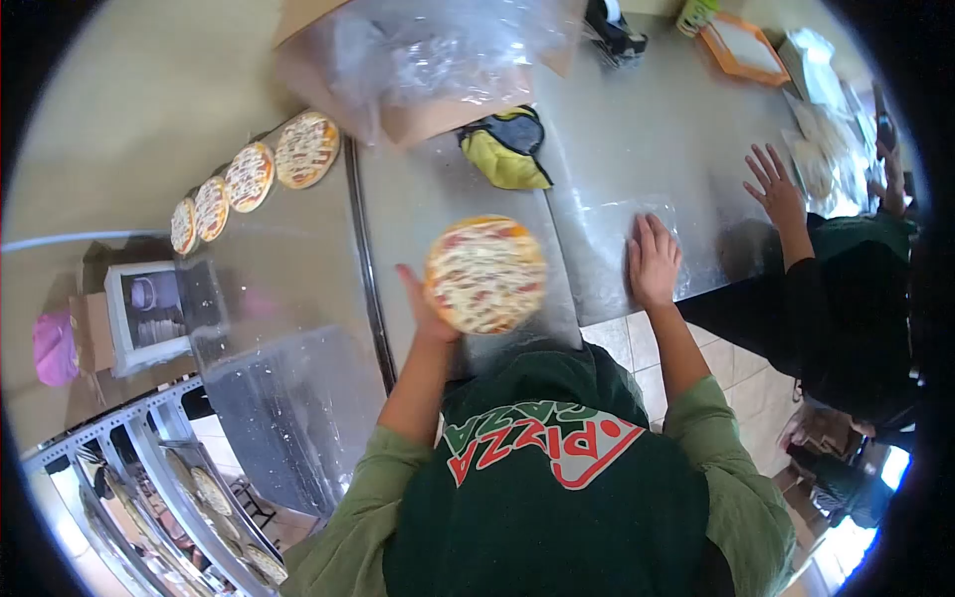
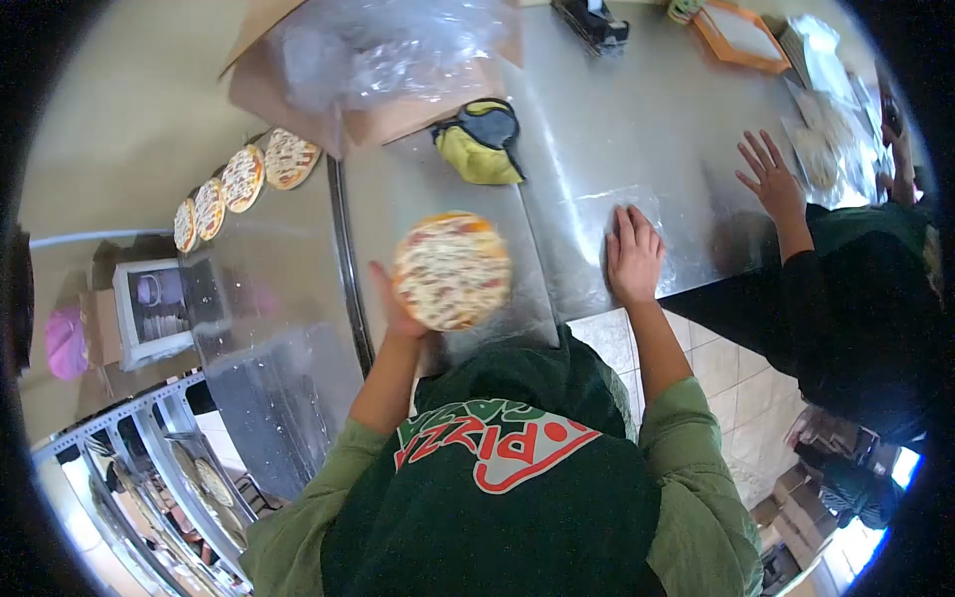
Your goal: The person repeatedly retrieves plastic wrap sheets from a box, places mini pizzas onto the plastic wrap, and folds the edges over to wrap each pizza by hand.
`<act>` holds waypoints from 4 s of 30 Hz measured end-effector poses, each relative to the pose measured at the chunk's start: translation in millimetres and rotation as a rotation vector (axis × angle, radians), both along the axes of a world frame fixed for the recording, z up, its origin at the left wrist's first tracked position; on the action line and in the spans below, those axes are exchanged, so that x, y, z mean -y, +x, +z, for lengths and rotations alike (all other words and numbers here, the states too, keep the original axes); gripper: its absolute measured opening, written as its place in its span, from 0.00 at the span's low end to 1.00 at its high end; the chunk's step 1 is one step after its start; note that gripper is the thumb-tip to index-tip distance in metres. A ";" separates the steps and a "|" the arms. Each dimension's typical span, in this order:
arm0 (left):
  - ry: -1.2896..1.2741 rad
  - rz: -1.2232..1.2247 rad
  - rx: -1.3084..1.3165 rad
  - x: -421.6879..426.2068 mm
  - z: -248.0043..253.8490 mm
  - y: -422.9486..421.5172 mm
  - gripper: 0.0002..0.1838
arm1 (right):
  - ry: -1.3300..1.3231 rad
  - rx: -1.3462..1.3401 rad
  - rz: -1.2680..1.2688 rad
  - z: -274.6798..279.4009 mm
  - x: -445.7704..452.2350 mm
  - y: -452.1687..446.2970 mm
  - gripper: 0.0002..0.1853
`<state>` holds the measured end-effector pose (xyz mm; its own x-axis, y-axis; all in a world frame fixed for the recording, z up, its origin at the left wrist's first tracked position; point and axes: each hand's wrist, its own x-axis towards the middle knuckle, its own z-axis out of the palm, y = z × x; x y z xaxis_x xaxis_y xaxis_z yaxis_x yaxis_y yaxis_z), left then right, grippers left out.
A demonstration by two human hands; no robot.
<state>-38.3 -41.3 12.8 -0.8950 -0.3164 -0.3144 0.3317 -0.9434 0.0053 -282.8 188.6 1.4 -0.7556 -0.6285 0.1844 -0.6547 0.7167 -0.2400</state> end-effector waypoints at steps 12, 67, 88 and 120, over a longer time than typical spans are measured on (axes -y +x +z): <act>-0.446 -0.391 0.381 -59.3 -34.2 -82.6 0.46 | -0.291 0.086 -0.030 11.2 -27.4 -10.7 0.16; -2.840 -0.274 0.297 -61.5 10.3 -105.4 0.33 | -0.153 0.223 0.475 33.2 -16.6 119.4 0.14; -2.410 0.376 0.752 -4.1 86.3 -142.1 0.16 | -0.669 1.081 -0.346 11.7 -35.5 -85.7 0.27; -1.157 0.694 0.851 80.8 175.3 -11.9 0.09 | -0.634 0.938 0.580 186.3 232.9 66.8 0.27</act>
<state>-50.2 -122.1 188.1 -0.1790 -0.9818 0.0635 0.2028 0.0263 0.9789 -216.0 -44.3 187.7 -0.4032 -0.9074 0.1187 -0.2263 -0.0268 -0.9737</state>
